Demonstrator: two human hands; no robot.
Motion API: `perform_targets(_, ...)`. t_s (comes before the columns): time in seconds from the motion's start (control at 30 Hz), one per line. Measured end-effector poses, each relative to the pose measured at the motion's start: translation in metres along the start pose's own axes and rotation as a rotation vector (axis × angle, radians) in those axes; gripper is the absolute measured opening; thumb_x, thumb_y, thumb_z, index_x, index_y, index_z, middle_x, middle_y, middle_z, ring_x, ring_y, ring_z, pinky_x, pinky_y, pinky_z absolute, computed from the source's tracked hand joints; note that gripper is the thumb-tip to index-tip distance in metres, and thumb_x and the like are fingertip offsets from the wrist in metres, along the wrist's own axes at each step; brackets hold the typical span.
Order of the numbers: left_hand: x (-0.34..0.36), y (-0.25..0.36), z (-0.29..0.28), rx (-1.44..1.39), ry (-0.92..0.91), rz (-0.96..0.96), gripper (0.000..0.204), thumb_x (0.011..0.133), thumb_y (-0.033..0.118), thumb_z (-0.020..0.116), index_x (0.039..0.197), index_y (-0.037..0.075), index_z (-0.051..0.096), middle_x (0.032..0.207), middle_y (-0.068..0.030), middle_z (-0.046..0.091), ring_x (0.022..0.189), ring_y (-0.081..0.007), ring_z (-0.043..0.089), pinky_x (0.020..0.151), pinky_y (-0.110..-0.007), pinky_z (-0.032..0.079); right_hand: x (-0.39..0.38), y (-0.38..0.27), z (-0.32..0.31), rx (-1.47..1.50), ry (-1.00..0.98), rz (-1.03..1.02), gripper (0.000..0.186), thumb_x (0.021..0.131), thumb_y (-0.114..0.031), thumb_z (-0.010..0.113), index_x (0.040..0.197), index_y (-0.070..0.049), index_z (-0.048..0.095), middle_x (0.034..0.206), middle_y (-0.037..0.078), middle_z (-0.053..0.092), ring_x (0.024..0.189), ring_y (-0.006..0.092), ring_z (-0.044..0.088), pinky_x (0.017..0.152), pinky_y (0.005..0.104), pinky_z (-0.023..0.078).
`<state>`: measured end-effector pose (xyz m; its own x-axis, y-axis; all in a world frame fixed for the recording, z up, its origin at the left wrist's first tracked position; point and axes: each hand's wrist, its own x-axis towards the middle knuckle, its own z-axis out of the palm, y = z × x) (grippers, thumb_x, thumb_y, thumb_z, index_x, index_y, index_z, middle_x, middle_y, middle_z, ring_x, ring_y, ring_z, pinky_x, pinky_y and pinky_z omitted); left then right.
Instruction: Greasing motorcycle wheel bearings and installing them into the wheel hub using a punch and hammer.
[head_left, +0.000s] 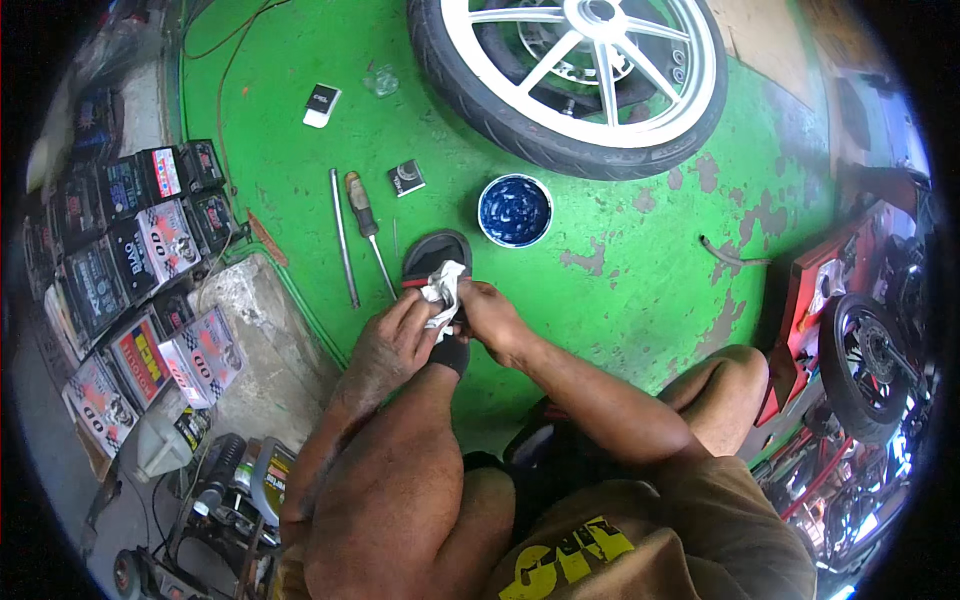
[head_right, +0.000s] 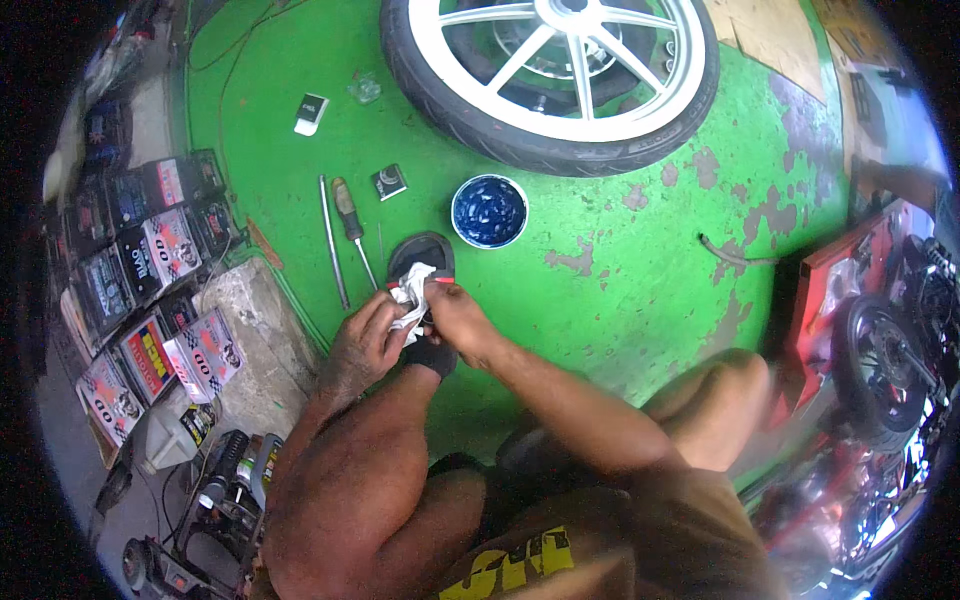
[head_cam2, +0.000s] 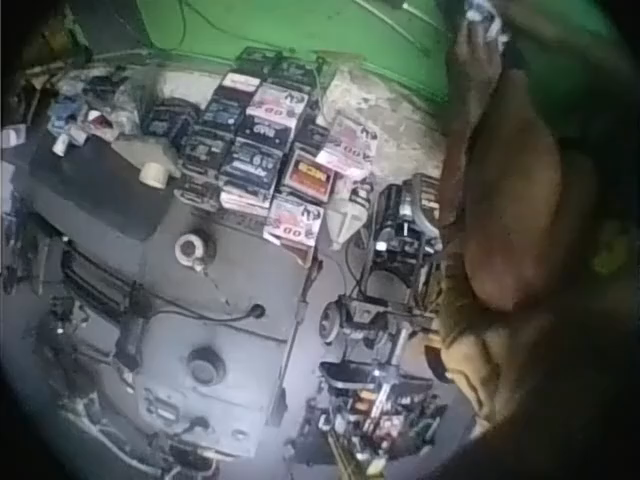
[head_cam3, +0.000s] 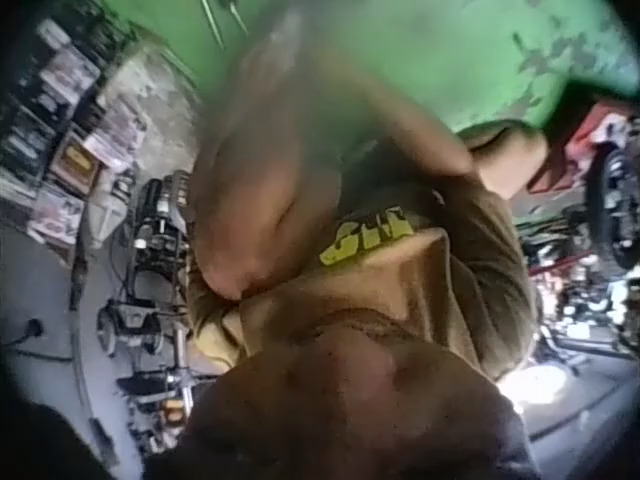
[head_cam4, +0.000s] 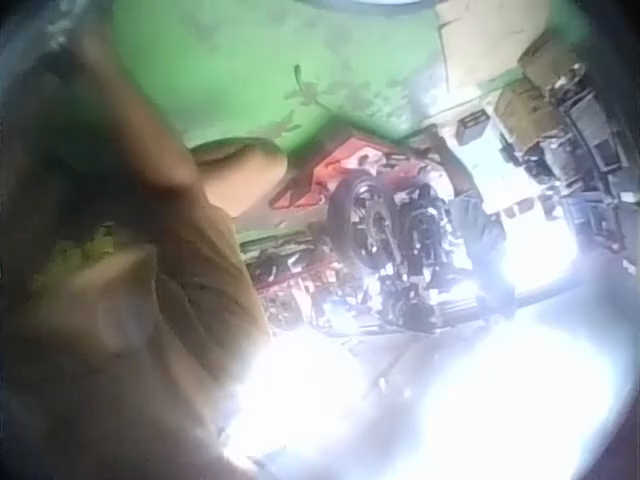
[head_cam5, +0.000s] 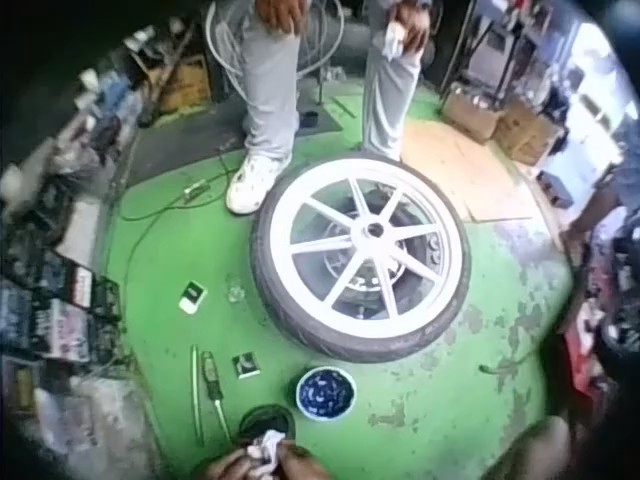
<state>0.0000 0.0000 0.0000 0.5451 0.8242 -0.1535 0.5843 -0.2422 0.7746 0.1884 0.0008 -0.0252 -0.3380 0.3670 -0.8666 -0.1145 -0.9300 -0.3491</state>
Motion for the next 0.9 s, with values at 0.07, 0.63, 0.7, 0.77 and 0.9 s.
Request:
perform_targets(0.07,0.003,0.008,-0.001,0.009,0.052,-0.036,0.023,0.084,0.016,0.071,0.091,0.004,0.053,0.087,-0.0146,0.059,0.076,-0.0341,0.064,0.064,-0.042,0.053,-0.008,0.000,-0.001,0.040,-0.131,-0.093,0.032,0.102,-0.030,0.047,0.110,-0.004,0.064,0.086,0.003,0.064,0.070,0.0113,0.056,0.060,0.0261,0.045)
perform_targets(0.63,0.024,0.005,0.023,-0.231,-0.063,-0.101,0.024,0.088,0.020,0.069,0.094,0.000,0.058,0.085,-0.0184,0.064,0.077,-0.0347,0.066,0.067,-0.044,0.053,0.008,0.011,-0.018,-0.013,0.097,-0.339,0.032,0.102,-0.026,0.052,0.080,-0.008,0.067,0.069,-0.005,0.057,0.056,0.0054,0.042,0.049,0.0246,0.033)
perform_targets(0.7,0.021,0.002,0.023,-0.120,-0.140,-0.105,0.023,0.089,0.020,0.067,0.086,0.000,0.057,0.083,-0.0187,0.063,0.076,-0.0350,0.065,0.065,-0.044,0.053,0.009,0.009,-0.015,-0.022,0.087,-0.378,0.034,0.102,-0.027,0.051,0.078,-0.007,0.066,0.068,-0.004,0.056,0.057,0.0051,0.039,0.051,0.0258,0.033)
perform_targets(0.77,0.022,0.000,0.024,-0.099,-0.128,-0.109,0.023,0.090,0.018,0.067,0.082,-0.001,0.056,0.081,-0.0182,0.062,0.075,-0.0350,0.064,0.065,-0.043,0.051,0.010,0.002,-0.014,-0.055,0.144,-0.275,0.033,0.102,-0.025,0.051,0.079,-0.008,0.065,0.068,-0.004,0.056,0.057,0.0054,0.041,0.051,0.0262,0.034)
perform_targets(0.9,0.029,0.002,0.027,-0.497,0.050,-0.126,0.017,0.088,0.011,0.066,0.089,-0.002,0.055,0.082,-0.0183,0.060,0.073,-0.0354,0.061,0.066,-0.044,0.048,0.014,-0.011,-0.017,-0.063,0.170,-0.212,0.036,0.104,-0.029,0.043,0.085,-0.006,0.063,0.065,-0.002,0.054,0.054,0.0093,0.045,0.050,0.0280,0.037)
